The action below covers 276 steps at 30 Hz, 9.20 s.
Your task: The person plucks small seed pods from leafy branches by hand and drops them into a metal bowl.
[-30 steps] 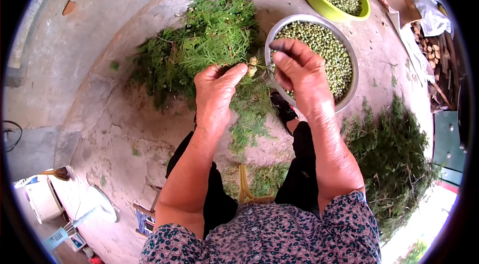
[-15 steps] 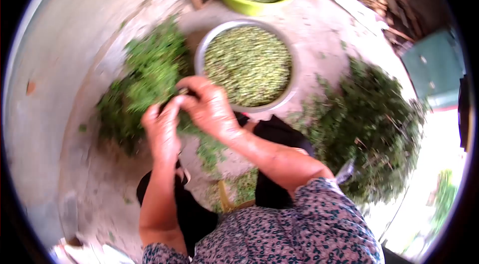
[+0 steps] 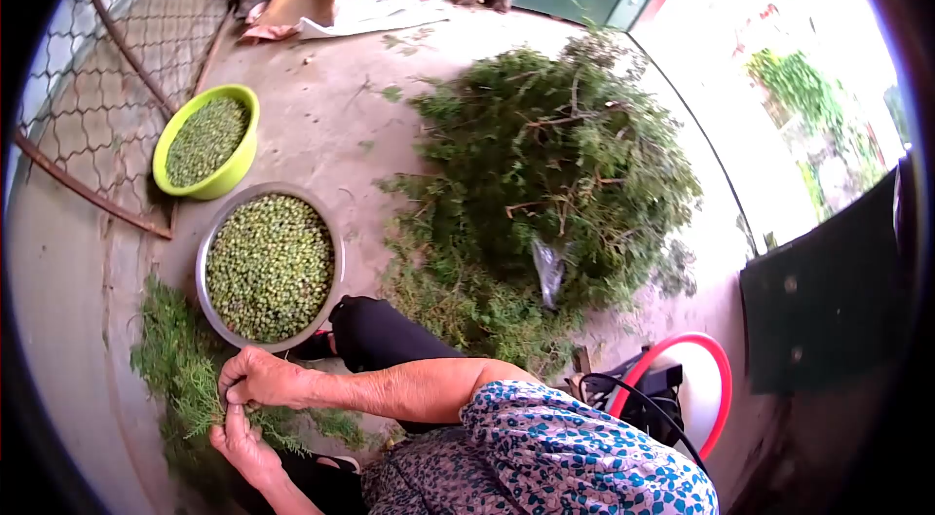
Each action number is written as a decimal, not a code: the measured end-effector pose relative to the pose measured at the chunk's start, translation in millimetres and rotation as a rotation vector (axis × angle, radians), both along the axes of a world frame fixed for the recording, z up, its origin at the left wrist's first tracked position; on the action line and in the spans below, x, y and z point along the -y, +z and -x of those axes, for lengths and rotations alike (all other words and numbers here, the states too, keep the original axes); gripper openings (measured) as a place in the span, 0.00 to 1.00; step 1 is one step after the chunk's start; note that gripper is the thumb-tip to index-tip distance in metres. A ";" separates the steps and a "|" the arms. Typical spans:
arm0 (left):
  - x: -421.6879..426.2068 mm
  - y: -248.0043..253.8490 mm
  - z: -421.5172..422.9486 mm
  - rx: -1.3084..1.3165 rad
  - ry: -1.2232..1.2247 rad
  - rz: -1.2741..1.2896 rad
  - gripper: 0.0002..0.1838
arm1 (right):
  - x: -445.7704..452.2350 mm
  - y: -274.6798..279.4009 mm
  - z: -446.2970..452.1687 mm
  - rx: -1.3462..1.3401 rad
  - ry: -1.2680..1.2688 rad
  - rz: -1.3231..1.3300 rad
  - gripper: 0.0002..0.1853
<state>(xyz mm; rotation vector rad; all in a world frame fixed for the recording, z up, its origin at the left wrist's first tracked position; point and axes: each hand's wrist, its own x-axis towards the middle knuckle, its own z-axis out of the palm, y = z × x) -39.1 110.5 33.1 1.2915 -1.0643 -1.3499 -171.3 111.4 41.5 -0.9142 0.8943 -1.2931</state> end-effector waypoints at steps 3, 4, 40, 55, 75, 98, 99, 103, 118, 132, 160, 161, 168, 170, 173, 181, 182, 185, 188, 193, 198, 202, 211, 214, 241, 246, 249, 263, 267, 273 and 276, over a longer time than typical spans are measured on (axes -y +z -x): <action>-20.9 -0.9 6.2 -0.031 0.036 -0.008 0.08 | -26.0 -7.8 9.7 0.243 0.066 -0.068 0.03; -25.2 4.2 9.6 -0.061 -0.065 -0.050 0.08 | -30.5 -11.0 15.0 0.381 0.115 -0.077 0.03; -109.0 -73.4 -35.1 -0.021 -0.254 -0.291 0.09 | -112.5 -94.5 -1.9 -0.901 0.052 0.448 0.06; -94.0 -89.0 -67.3 -0.615 0.178 -0.401 0.07 | -43.4 -118.4 43.0 0.203 -0.342 -0.351 0.08; -79.8 -108.6 -87.4 -1.063 0.264 -0.536 0.08 | 49.1 -75.3 75.1 0.008 -0.445 -0.249 0.11; -99.5 -78.0 -51.3 -0.260 -0.162 -0.181 0.19 | -67.8 -85.5 4.0 -0.894 0.266 0.455 0.07; -95.0 -78.2 -55.1 -0.193 -0.272 -0.230 0.15 | -66.4 -85.6 9.7 -0.915 0.296 0.457 0.08; -88.9 -68.5 -47.1 -0.088 -0.464 -0.249 0.09 | -72.5 -74.0 31.4 -1.033 0.404 0.232 0.05; -47.4 -137.8 -16.8 -0.143 -0.452 -0.365 0.20 | -108.6 -72.4 88.0 -1.335 0.036 0.127 0.07; -44.0 -157.6 -14.0 -0.501 -0.297 0.090 0.23 | -142.4 -83.6 35.5 -0.907 -0.265 0.112 0.05; -45.6 -133.4 0.1 -0.425 -0.156 -0.327 0.16 | -142.9 -79.9 29.4 -1.073 -0.363 -0.023 0.05; -52.9 -124.4 5.1 -0.328 -0.174 -0.307 0.16 | -141.9 -59.2 30.7 -1.044 -0.411 -0.045 0.05; -81.6 -115.9 32.6 -0.486 -0.671 -0.137 0.19 | -133.0 -74.7 17.7 -0.972 -0.260 0.135 0.07; -90.5 -91.9 30.2 -0.358 -0.596 -0.266 0.20 | -135.9 -77.9 15.2 -0.952 -0.295 0.031 0.07; -89.1 -87.2 32.1 -0.222 -0.526 -0.457 0.18 | -135.8 -75.4 19.9 -0.952 -0.326 -0.056 0.07; -87.7 -87.5 30.3 -0.302 -0.578 -0.451 0.18 | -138.0 -68.6 25.1 -0.885 -0.242 0.015 0.10; -84.5 -94.6 26.2 -0.300 -0.574 -0.451 0.18 | -137.7 -68.0 25.3 -0.876 -0.224 0.009 0.10; -80.9 -105.7 22.5 -0.290 -0.611 -0.509 0.17 | -137.0 -74.3 23.5 -0.887 -0.235 0.003 0.11; -86.2 -95.5 24.6 -0.253 -0.583 -0.519 0.16 | -135.6 -82.5 22.8 -0.922 -0.276 0.022 0.11; -97.6 -64.1 32.4 -0.245 -0.545 -0.458 0.16 | -134.4 -85.9 25.8 -0.920 -0.344 0.013 0.11; -95.4 -70.7 31.7 -0.208 -0.551 -0.452 0.17 | -136.9 -82.6 26.4 -0.756 -0.325 0.156 0.13; -92.9 -74.7 31.6 -0.191 -0.549 -0.436 0.17 | -138.5 -81.7 26.9 -0.719 -0.304 0.181 0.12; -93.0 -84.9 15.7 -0.103 -0.565 -0.233 0.17 | -137.6 -96.1 40.5 -1.354 -0.050 0.275 0.03; -82.7 -89.6 13.7 -0.079 -0.526 -0.309 0.16 | -144.5 -44.3 46.4 -0.219 -0.254 -0.418 0.12; -82.9 -104.7 -17.8 -0.045 -0.417 -0.177 0.10 | -104.3 -89.8 7.5 -0.334 -0.058 -0.443 0.09; -80.7 -106.0 -16.8 -0.155 -0.376 -0.178 0.05 | -110.2 -90.4 5.5 -0.148 -0.034 -0.480 0.08; -79.9 -94.7 -14.7 -0.293 -0.332 -0.276 0.04 | -111.1 -104.0 11.8 0.396 -0.093 -0.536 0.08; -88.8 -101.9 -13.7 -0.100 -0.453 -0.136 0.04 | -113.0 -101.2 7.0 -0.423 0.016 -0.271 0.07; -89.5 -100.6 -18.9 -0.187 -0.420 -0.192 0.03 | -109.0 -93.1 1.7 0.098 -0.002 -0.646 0.05; -87.2 -104.0 -25.1 -0.376 -0.177 -0.233 0.04 | -73.8 -112.9 25.7 0.111 -0.125 -0.514 0.11; -77.9 -117.1 -33.8 -0.513 0.052 -0.333 0.04 | -25.6 -92.0 33.1 0.307 -0.360 -0.486 0.12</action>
